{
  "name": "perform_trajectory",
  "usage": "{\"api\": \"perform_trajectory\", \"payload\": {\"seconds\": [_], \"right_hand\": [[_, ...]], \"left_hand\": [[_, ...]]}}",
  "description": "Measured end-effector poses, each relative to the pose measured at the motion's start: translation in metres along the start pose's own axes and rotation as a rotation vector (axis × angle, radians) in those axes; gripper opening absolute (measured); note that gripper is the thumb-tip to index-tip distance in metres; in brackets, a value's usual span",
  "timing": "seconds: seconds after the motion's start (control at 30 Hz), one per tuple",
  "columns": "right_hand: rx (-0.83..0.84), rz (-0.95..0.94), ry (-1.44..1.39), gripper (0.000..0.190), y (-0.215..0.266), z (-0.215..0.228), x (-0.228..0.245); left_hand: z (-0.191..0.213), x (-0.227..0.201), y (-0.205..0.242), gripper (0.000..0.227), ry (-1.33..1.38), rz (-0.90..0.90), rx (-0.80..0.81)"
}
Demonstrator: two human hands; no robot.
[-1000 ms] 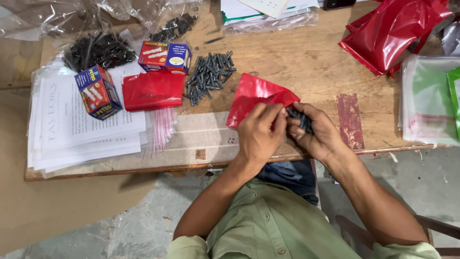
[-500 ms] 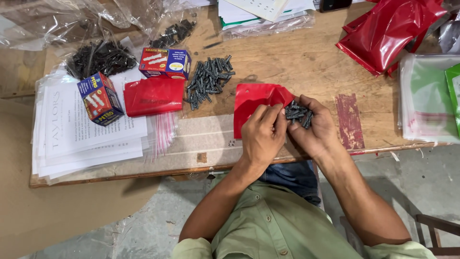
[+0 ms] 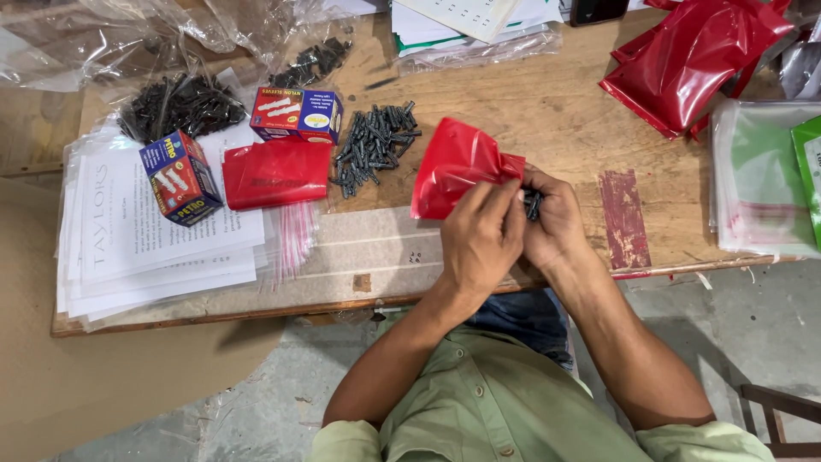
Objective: Counting and packing small hardware components into plastic bags at a workbench.
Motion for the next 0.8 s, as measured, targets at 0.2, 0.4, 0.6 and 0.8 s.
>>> {"api": "perform_trajectory", "payload": {"seconds": [0.2, 0.4, 0.6, 0.8], "right_hand": [[-0.042, -0.044, -0.018, 0.030, -0.001, -0.030, 0.012], [-0.146, -0.063, 0.029, 0.048, 0.009, -0.069, 0.027], [-0.152, -0.028, 0.257, 0.063, -0.009, -0.058, 0.042], [-0.115, -0.102, 0.331, 0.075, -0.011, -0.073, 0.047]], "left_hand": [[0.013, -0.014, -0.002, 0.018, 0.072, 0.055, -0.011], [0.015, -0.010, -0.012, 0.020, 0.140, 0.096, -0.002], [0.007, 0.006, -0.016, 0.021, 0.245, 0.223, 0.013], [0.001, 0.018, -0.013, 0.021, 0.394, 0.300, -0.039]]}}
Point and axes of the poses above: each hand's wrist, its own y-axis away from the middle knuckle, its own z-axis out of the back of the hand, x = y × z, the point moved 2 cm from there along -y, towards the middle knuckle, and after that the axes turned 2 degrees about y, right-handed, at the moved point
